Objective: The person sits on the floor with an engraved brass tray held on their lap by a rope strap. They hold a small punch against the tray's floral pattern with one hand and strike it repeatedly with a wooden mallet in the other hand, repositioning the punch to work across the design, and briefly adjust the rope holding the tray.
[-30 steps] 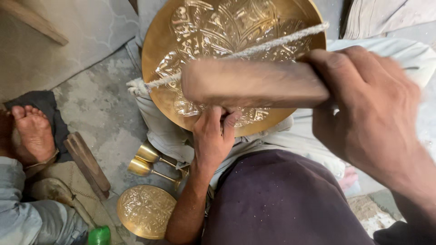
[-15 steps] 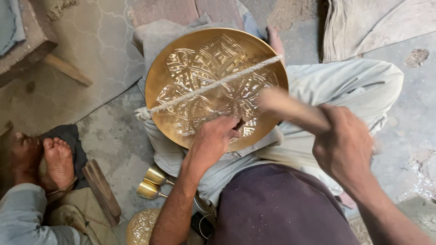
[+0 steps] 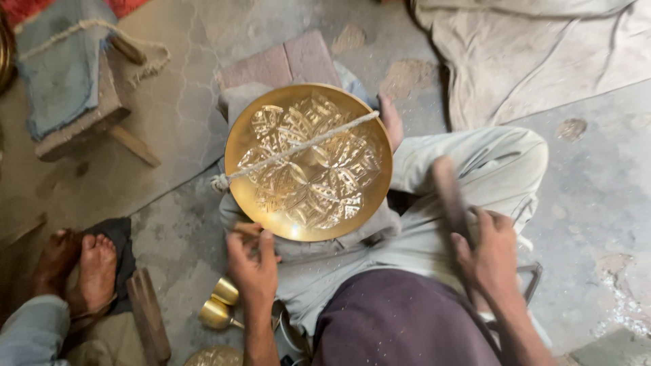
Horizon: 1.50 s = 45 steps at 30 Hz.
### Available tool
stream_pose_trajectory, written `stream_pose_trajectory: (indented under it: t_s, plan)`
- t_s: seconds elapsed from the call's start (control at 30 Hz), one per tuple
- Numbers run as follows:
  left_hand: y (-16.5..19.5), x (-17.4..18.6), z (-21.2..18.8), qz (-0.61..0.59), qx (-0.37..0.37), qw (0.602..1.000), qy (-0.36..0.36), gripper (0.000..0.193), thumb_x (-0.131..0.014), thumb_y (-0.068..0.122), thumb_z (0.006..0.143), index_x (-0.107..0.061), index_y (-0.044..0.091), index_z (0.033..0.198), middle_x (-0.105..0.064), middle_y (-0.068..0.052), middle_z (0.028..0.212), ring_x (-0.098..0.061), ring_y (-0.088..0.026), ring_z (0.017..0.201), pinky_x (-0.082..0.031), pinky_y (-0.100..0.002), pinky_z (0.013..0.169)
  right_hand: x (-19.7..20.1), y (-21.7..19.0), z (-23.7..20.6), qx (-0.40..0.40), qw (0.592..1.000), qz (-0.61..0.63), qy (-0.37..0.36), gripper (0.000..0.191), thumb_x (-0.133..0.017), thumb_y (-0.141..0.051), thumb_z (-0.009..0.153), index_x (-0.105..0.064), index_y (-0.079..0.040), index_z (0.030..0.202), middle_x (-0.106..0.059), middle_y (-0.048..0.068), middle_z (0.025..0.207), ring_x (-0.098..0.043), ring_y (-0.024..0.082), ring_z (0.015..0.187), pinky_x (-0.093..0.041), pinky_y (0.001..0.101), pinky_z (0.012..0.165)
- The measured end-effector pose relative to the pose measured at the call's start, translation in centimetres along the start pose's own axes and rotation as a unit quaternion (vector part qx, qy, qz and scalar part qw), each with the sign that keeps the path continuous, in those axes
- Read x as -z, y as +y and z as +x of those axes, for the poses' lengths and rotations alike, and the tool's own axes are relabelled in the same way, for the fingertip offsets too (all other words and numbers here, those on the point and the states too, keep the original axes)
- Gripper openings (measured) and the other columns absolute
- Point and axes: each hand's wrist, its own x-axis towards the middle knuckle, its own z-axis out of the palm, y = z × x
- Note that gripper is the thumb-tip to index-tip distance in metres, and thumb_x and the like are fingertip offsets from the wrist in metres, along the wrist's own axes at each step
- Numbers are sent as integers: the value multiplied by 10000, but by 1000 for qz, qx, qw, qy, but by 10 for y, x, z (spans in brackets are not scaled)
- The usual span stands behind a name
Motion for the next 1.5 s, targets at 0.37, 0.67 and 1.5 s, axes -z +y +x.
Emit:
stream_pose_trajectory:
  t_s: [0.37, 0.67, 1.5]
  plan:
    - [28, 10, 9, 94, 42, 994, 45, 309, -683, 201, 977, -604, -2, 1196, -763, -144, 926, -698, -181, 778, -538, -318, 691, -7, -124, 30, 49, 980, 190, -19, 282, -702, -254, 948, -682, -13, 1092, -708, 214, 1013, -661, 402, 980, -517, 462, 869]
    - [28, -12, -33, 21, 73, 997, 27, 343, -687, 190, 949, -508, -30, 1142, -746, -146, 945, -690, -189, 829, -544, -335, 748, 7, -172, 23, 20, 930, 363, 47, 1142, -947, -280, 615, -251, 88, 1442, -471, 274, 1284, -515, 382, 1210, -426, 448, 1026]
    - [-15, -18, -14, -215, -2, 970, -109, 231, -646, -1, 1017, -521, -33, 1208, -674, -97, 974, -704, -141, 852, -644, -295, 751, -40, -33, -35, -15, 975, -127, -184, 856, -791, -368, 769, -423, -53, 1474, -652, 213, 1207, -644, 402, 1073, -532, 484, 903]
